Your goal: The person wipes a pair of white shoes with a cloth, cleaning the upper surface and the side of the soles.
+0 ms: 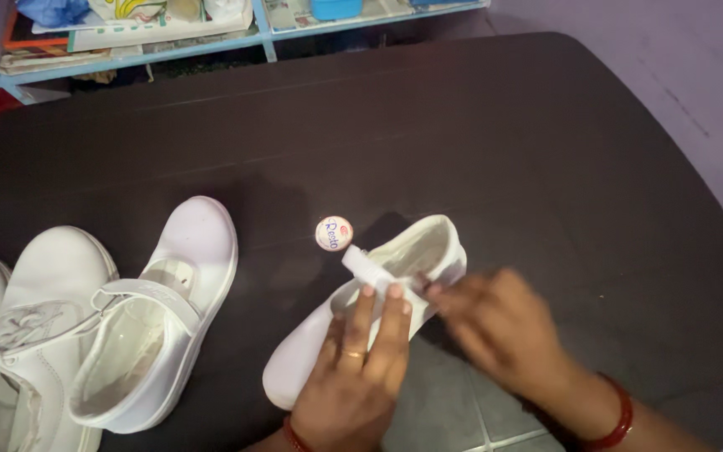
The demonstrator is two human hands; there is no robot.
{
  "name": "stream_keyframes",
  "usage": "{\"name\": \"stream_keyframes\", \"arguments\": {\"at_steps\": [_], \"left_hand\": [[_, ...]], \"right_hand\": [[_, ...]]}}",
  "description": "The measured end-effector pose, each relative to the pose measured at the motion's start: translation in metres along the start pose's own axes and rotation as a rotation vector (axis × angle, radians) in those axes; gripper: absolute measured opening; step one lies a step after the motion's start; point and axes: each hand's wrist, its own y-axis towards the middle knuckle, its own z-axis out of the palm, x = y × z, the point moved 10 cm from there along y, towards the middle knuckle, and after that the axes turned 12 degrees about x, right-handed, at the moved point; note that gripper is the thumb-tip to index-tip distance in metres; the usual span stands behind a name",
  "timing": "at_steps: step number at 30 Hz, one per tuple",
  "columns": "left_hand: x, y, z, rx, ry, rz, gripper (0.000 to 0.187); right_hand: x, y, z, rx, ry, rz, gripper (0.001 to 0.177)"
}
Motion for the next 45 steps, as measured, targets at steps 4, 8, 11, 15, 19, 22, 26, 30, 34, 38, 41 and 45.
{"name": "stream_keyframes", "arguments": {"at_steps": [4,8,11,15,19,22,26,30,34,38,41,45], "left_hand": [[-0.007,-0.002,0.005,0.082,0.081,0.092,0.046],[-0.018,-0.008,0.011,0.056,0.110,0.189,0.042],[-0.037,-0.014,0.020,0.012,0.184,0.296,0.040],[-0.056,-0.025,0.029,0.021,0.161,0.379,0.033],[-0.062,-0.025,0.026,-0.053,0.280,0.310,0.030],[-0.064,-0.024,0.030,-0.007,0.227,0.249,0.040],[-0.073,-0.028,0.044,0.156,0.145,0.325,0.042],[-0.066,-0.028,0.038,0.098,0.167,0.261,0.050],[-0.052,-0.028,0.037,0.065,0.042,0.190,0.049],[-0.055,-0.031,0.043,0.166,0.012,0.306,0.040],[-0.047,-0.027,0.024,0.016,0.016,0.217,0.046],[-0.044,-0.025,0.022,-0.017,0.010,0.186,0.038]], "right_hand": [[-0.015,0.004,0.012,0.061,-0.026,0.082,0.018],[-0.065,-0.003,-0.005,-0.028,0.158,0.426,0.018],[-0.009,-0.001,-0.013,-0.037,0.083,0.074,0.019],[0.049,0.004,0.009,0.156,-0.017,-0.267,0.029],[0.041,0.013,-0.003,0.059,-0.162,-0.096,0.033],[0.064,0.022,-0.002,0.106,-0.095,-0.196,0.031],[0.096,0.053,0.010,0.119,-0.303,-0.374,0.036],[0.082,0.098,0.045,0.362,-0.323,-0.302,0.034],[0.094,0.083,0.056,0.469,-0.396,-0.374,0.039],[0.086,0.045,0.028,0.372,-0.328,-0.412,0.052],[0.058,0.018,0.014,0.331,-0.252,-0.287,0.045],[0.028,-0.002,0.021,0.391,-0.195,-0.139,0.044]]}}
